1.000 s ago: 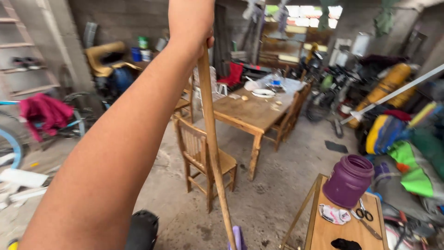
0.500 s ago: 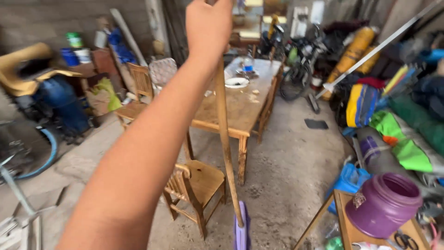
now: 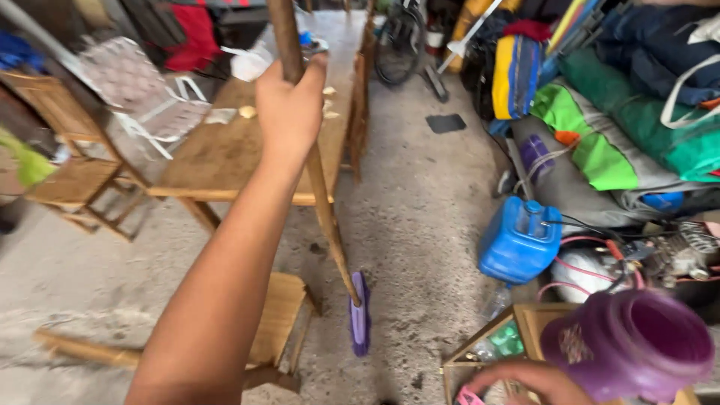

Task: Sweeping a cluttered concrete floor in a garage using a broom and a dustpan.

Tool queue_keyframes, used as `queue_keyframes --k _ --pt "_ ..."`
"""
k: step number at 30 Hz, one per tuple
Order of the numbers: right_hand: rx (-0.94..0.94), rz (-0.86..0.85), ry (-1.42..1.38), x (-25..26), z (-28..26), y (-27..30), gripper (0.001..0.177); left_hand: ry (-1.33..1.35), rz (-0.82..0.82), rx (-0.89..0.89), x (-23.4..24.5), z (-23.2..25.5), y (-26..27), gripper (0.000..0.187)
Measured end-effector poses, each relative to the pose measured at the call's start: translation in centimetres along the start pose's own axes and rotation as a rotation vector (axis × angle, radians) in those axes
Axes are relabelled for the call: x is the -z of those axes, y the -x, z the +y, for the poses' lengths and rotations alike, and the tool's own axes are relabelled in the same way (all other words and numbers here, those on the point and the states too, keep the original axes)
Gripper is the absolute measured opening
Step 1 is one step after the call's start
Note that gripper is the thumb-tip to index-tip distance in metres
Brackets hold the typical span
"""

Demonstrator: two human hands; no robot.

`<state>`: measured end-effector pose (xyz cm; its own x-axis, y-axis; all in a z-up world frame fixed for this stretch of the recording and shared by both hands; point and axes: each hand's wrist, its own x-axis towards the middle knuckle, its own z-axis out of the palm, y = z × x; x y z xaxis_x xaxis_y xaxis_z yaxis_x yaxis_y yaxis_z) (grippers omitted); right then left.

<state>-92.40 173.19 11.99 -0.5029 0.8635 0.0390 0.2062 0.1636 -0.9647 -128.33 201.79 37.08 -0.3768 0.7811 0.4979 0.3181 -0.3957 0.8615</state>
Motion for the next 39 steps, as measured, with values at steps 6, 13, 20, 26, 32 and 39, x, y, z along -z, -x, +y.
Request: queue_keyframes --k 6,13,20,26,32,39 --pt "-0.330 0.384 -0.191 5.1 7.2 -10.4 0.037 -0.012 -0.085 0.217 -6.7 -8.3 -2.2 0.037" --pt "-0.478 0.546 -0.242 8.9 13.9 -20.4 0.033 0.056 -0.147 0.234 -17.5 -21.4 -5.9 0.046" --pt "-0.625 0.732 -0.379 15.4 20.0 -29.8 0.031 0.088 -0.247 0.171 -25.9 -27.7 -13.5 0.032" --pt "-0.617 0.711 -0.316 22.0 19.0 -37.7 0.033 0.038 -0.324 0.369 -33.3 -32.5 -16.5 0.041" --pt "-0.514 0.478 -0.236 31.5 24.4 -45.4 0.030 0.001 -0.256 0.480 -36.9 -37.8 -17.0 0.038" --pt "-0.404 -0.033 -0.014 40.3 23.3 -63.5 0.030 -0.108 0.006 0.476 -33.4 -38.1 -14.8 0.027"
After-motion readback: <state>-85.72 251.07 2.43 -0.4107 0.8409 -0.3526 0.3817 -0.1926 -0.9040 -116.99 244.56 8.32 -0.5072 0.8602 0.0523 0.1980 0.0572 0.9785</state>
